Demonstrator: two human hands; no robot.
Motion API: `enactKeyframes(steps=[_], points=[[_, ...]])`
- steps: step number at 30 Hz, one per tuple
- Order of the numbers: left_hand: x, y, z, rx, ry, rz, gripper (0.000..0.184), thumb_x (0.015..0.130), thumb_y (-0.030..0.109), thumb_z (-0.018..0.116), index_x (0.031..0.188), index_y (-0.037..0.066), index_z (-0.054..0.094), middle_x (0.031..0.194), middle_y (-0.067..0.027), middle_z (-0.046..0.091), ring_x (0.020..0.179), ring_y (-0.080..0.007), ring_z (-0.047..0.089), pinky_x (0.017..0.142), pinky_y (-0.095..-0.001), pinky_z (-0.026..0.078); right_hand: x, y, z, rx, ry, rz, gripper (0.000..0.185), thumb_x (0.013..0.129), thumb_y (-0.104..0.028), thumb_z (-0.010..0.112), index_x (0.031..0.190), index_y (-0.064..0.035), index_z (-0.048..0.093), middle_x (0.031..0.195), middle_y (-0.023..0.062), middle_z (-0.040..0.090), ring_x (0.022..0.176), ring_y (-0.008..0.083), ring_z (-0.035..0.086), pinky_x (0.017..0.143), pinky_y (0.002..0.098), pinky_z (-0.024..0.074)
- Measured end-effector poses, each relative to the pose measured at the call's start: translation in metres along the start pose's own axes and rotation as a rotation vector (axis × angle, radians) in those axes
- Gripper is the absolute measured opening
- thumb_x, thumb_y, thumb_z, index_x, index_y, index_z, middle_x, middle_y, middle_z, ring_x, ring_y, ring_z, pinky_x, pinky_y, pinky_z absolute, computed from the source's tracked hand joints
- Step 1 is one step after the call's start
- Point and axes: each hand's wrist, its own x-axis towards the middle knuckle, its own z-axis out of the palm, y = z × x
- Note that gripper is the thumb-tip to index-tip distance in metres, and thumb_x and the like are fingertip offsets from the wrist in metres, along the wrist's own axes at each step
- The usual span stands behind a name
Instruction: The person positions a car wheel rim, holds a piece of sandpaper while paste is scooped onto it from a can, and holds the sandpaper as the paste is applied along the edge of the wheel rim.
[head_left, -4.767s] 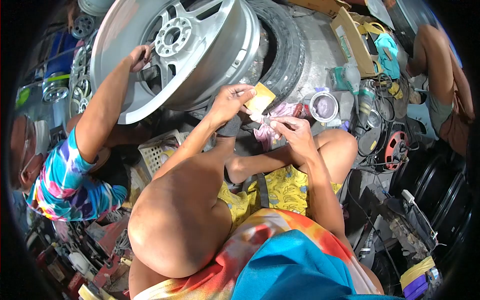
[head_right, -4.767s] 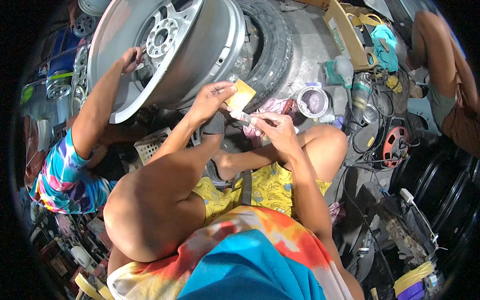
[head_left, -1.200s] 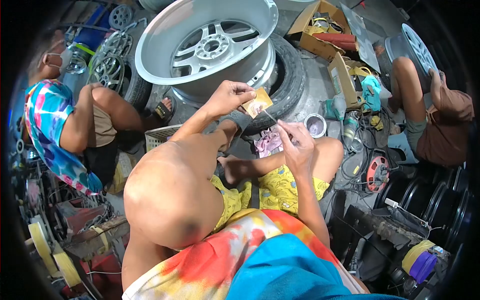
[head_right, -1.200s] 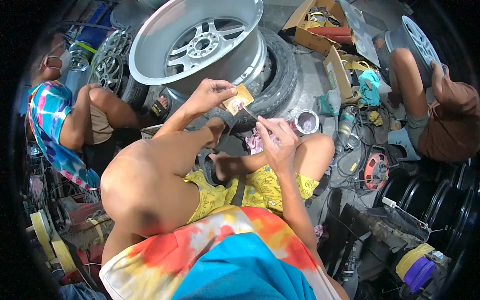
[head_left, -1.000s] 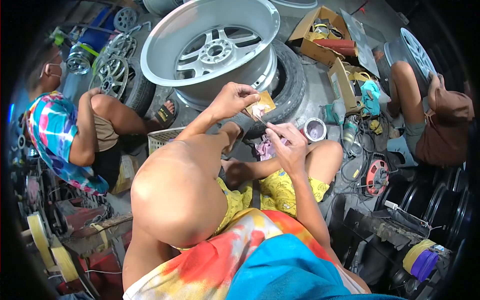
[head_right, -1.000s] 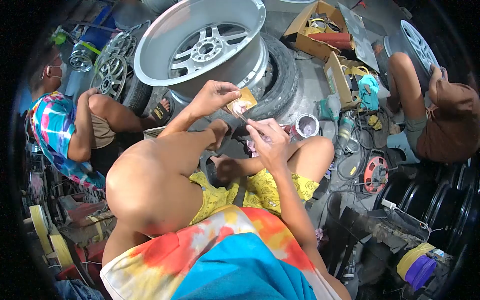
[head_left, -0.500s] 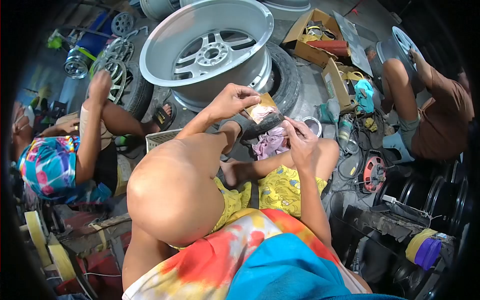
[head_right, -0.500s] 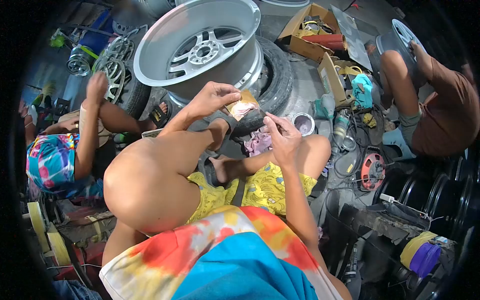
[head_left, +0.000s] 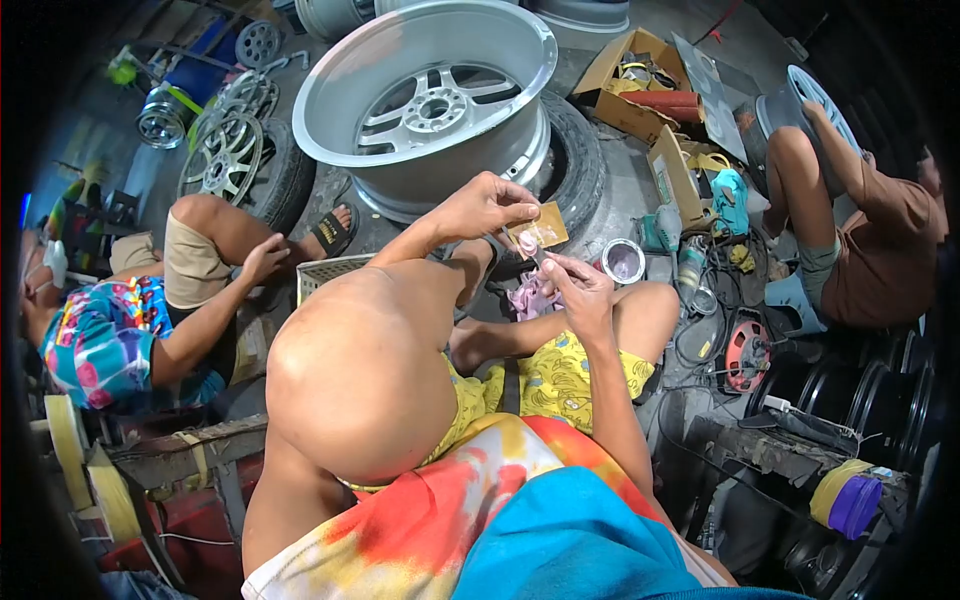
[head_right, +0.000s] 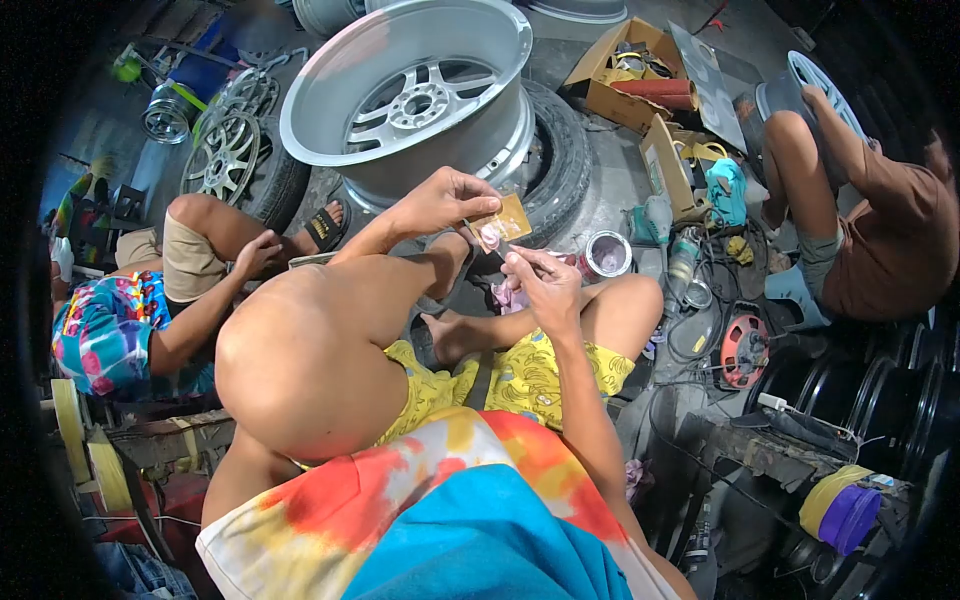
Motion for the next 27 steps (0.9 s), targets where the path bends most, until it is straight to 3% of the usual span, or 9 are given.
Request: enactKeyframes(steps=[4, 8, 10, 12, 14, 15, 22, 27], points=[[0.005, -0.007, 0.000, 0.015, 0.071, 0.003, 0.027, 0.095, 0.017, 0.065, 0.110, -0.006, 0.068, 0.093, -0.0107, 0.070, 0.081, -0.0156, 0.067, 0.063, -0.0313, 0.064, -0.009, 0.002, -0.013, 0.036, -0.092, 0.008, 0.025, 0.093, -0.011, 0.069, 0.111, 0.0059, 0.069, 0.087, 0.0102, 0.072, 0.069, 0.0085, 0.062, 0.063, 0.0211, 0.0506], [0.006, -0.007, -0.001, -0.100, 0.117, -0.020, 0.027, 0.095, 0.017, 0.066, 0.110, -0.006, 0.068, 0.095, -0.0111, 0.070, 0.083, -0.0164, 0.069, 0.066, -0.0300, 0.063, -0.012, -0.007, -0.014, 0.092, 0.001, 0.006, 0.023, 0.092, -0.008, 0.069, 0.110, 0.0054, 0.070, 0.089, 0.0080, 0.070, 0.073, 0.0080, 0.062, 0.066, 0.0221, 0.0503], [0.008, -0.009, 0.000, -0.158, 0.112, -0.048, 0.028, 0.095, 0.017, 0.066, 0.110, -0.006, 0.068, 0.097, -0.0117, 0.071, 0.085, -0.0171, 0.069, 0.067, -0.0294, 0.063, -0.007, -0.015, -0.005, -0.109, 0.165, -0.314, 0.020, 0.090, -0.004, 0.070, 0.108, 0.0042, 0.072, 0.092, 0.0058, 0.069, 0.076, 0.0073, 0.061, 0.067, 0.0224, 0.0502], [0.009, -0.010, 0.000, -0.367, 0.036, -0.129, 0.028, 0.094, 0.016, 0.066, 0.113, -0.005, 0.066, 0.101, -0.0139, 0.071, 0.089, -0.0194, 0.071, 0.071, -0.0281, 0.063, -0.007, -0.021, 0.003, -0.184, 0.225, -0.390, 0.020, 0.085, 0.001, 0.073, 0.105, 0.0007, 0.074, 0.093, 0.0067, 0.068, 0.077, 0.0111, 0.063, 0.068, 0.0251, 0.0511], [0.007, -0.007, -0.001, -0.405, 0.038, -0.155, 0.028, 0.094, 0.015, 0.066, 0.114, -0.006, 0.065, 0.104, -0.0148, 0.070, 0.091, -0.0201, 0.071, 0.073, -0.0275, 0.063, -0.008, -0.033, 0.013, -0.612, 0.305, -0.647, 0.022, 0.081, 0.002, 0.075, 0.102, -0.0026, 0.075, 0.089, 0.0090, 0.067, 0.077, 0.0169, 0.064, 0.069, 0.0285, 0.0513], [0.005, -0.006, -0.002, -0.448, 0.040, -0.189, 0.028, 0.094, 0.014, 0.066, 0.115, -0.006, 0.064, 0.107, -0.0158, 0.070, 0.093, -0.0208, 0.071, 0.076, -0.0270, 0.062, -0.009, -0.028, 0.015, -0.628, 0.315, -0.679, 0.024, 0.079, 0.003, 0.075, 0.101, -0.0037, 0.075, 0.087, 0.0100, 0.066, 0.077, 0.0215, 0.064, 0.069, 0.0316, 0.0509], [-0.013, -0.026, -0.009, -0.507, 0.115, -0.287, 0.030, 0.094, 0.013, 0.066, 0.116, -0.007, 0.062, 0.111, -0.0169, 0.068, 0.096, -0.0218, 0.070, 0.078, -0.0283, 0.063, -0.018, 0.001, 0.015, -0.610, 0.182, -0.731, 0.026, 0.078, 0.004, 0.075, 0.104, -0.0036, 0.074, 0.087, 0.0088, 0.064, 0.076, 0.0210, 0.062, 0.067, 0.0331, 0.0498], [-0.018, -0.043, -0.024, -0.570, 0.191, -0.255, 0.030, 0.092, 0.018, 0.069, 0.112, -0.003, 0.065, 0.104, -0.0134, 0.070, 0.095, -0.0186, 0.070, 0.075, -0.0288, 0.062, -0.025, 0.016, 0.007, -0.650, 0.125, -0.643, 0.024, 0.080, 0.003, 0.073, 0.103, -0.0029, 0.074, 0.087, 0.0091, 0.066, 0.077, 0.0188, 0.064, 0.067, 0.0294, 0.0504]])
